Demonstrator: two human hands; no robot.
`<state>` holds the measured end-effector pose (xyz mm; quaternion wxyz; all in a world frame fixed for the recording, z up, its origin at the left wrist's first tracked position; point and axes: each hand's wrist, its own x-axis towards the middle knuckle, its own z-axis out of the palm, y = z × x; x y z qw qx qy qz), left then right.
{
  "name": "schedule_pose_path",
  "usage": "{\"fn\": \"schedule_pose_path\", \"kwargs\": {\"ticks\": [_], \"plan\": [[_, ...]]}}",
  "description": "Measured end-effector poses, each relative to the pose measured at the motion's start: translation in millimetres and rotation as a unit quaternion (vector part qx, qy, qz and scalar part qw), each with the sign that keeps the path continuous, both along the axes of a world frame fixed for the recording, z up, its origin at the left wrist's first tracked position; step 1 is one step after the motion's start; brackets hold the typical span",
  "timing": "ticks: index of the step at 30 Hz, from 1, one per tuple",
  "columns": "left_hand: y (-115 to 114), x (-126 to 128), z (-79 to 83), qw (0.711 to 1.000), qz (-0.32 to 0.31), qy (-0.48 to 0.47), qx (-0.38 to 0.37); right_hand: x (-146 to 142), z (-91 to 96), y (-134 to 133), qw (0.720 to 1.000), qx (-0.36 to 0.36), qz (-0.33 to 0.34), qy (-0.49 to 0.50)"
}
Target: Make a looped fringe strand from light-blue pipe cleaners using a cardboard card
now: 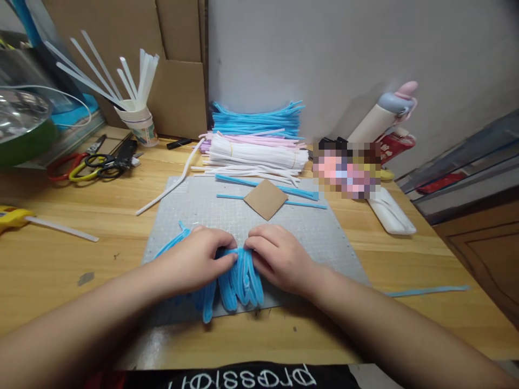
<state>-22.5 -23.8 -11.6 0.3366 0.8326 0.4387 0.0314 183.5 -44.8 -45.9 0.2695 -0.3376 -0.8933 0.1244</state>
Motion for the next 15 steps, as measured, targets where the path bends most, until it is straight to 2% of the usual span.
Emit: {"fn": "schedule_pose_path", "kwargs": {"ticks": [2, 6, 10, 15], "plan": [[-2, -4, 9.7, 1.0, -0.012, -0.021, -0.017, 0, 8.8, -2, 0.998, -0.046, 0.013, 0.044], [-7, -8, 28.5, 0.999, -0.024, -0.029, 0.003, 0, 26.2, -4, 0.988, -0.113, 0.06, 0.08], [-11, -5, 38.7, 0.998, -0.023, -0.053, 0.009, 2, 34.6, -7, 0.985, -0.108, 0.077, 0.113], [-12, 1, 37.2, 0.994, -0.001, -0.111, -0.006, 4, 31.5, -12, 0.981, -0.099, 0.054, 0.155]]}}
